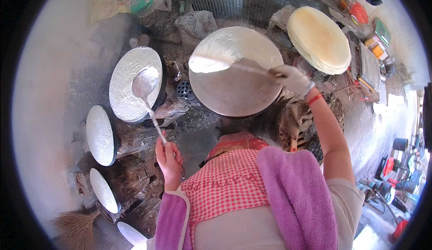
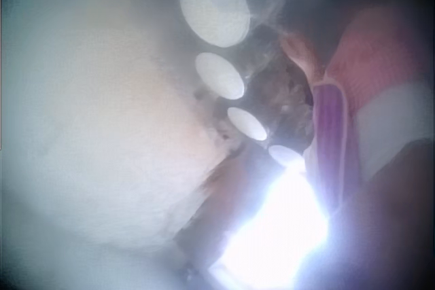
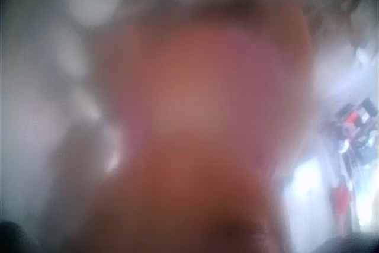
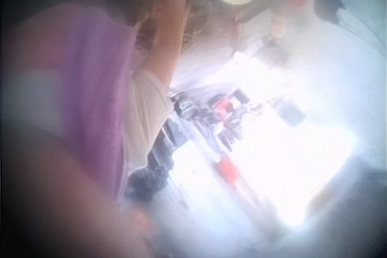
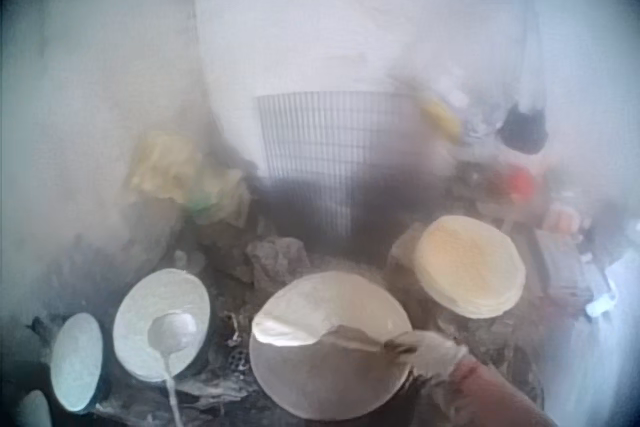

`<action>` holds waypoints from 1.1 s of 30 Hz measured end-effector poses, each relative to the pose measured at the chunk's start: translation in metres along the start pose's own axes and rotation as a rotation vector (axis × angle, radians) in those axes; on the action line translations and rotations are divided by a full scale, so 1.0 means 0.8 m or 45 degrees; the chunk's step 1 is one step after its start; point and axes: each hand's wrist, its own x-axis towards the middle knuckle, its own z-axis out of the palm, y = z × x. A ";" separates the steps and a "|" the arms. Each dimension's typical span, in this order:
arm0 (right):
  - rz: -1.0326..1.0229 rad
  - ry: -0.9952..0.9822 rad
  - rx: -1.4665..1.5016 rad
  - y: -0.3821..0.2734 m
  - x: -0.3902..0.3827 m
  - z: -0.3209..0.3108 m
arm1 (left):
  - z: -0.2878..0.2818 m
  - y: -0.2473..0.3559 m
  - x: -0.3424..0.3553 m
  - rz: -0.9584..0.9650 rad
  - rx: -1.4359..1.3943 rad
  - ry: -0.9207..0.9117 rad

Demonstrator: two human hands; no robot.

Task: The person uses a ladle to pour batter onto multiple hot plates and spreads it into thin circles using a wooden stick. The person then uses the wooden stick to lift the cooked crepes and transfer them to a nearby stack.

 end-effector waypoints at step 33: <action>1.140 0.297 0.705 -0.076 -0.234 0.348 | -0.016 -0.077 0.032 0.677 0.939 -0.825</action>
